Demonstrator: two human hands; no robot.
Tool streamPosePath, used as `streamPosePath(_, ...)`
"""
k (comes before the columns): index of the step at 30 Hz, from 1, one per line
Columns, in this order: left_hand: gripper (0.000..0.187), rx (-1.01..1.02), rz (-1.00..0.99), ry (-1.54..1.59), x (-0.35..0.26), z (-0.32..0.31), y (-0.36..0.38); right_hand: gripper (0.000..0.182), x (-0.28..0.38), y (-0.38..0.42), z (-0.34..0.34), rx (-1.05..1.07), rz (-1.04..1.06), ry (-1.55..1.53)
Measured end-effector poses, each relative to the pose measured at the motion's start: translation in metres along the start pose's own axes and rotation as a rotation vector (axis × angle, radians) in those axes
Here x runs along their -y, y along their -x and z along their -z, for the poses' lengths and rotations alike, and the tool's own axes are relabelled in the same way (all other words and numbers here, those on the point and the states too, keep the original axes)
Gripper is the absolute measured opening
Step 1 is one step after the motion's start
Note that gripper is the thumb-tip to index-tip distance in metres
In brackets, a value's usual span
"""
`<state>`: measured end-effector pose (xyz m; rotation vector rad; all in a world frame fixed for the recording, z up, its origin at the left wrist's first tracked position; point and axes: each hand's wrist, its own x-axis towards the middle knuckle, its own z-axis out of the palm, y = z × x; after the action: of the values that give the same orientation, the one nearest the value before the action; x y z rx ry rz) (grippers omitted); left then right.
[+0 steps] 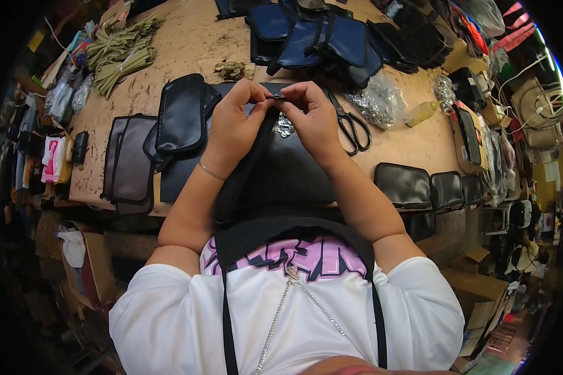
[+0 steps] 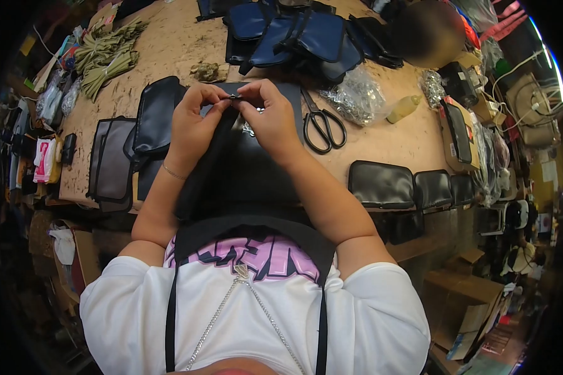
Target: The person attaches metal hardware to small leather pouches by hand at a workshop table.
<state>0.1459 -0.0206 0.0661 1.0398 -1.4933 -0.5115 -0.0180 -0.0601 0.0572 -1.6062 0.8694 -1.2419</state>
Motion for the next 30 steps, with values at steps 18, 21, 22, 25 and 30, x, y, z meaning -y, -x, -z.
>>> streamPosePath(18, 0.007, 0.172, -0.221, -0.432, -0.037, 0.01, -0.015, 0.014, 0.002, 0.002, -0.007, 0.117, -0.07, -0.184)
streamPosePath(21, 0.009, 0.122, -0.245, -0.419, -0.031, 0.007, -0.017, 0.016, 0.002, 0.003, -0.007, 0.14, -0.07, -0.095)
streamPosePath(22, 0.01, 0.1, -0.252, -0.411, -0.028, 0.007, -0.018, 0.016, 0.004, 0.004, -0.008, 0.135, -0.031, -0.05)
streamPosePath(25, 0.008, 0.175, -0.147, -0.323, -0.028, 0.011, -0.026, 0.017, 0.002, 0.006, -0.009, 0.129, -0.045, -0.069)
streamPosePath(30, 0.008, 0.175, 0.079, -0.1, -0.018, 0.015, -0.023, 0.018, 0.002, 0.005, -0.007, 0.135, -0.152, -0.151)
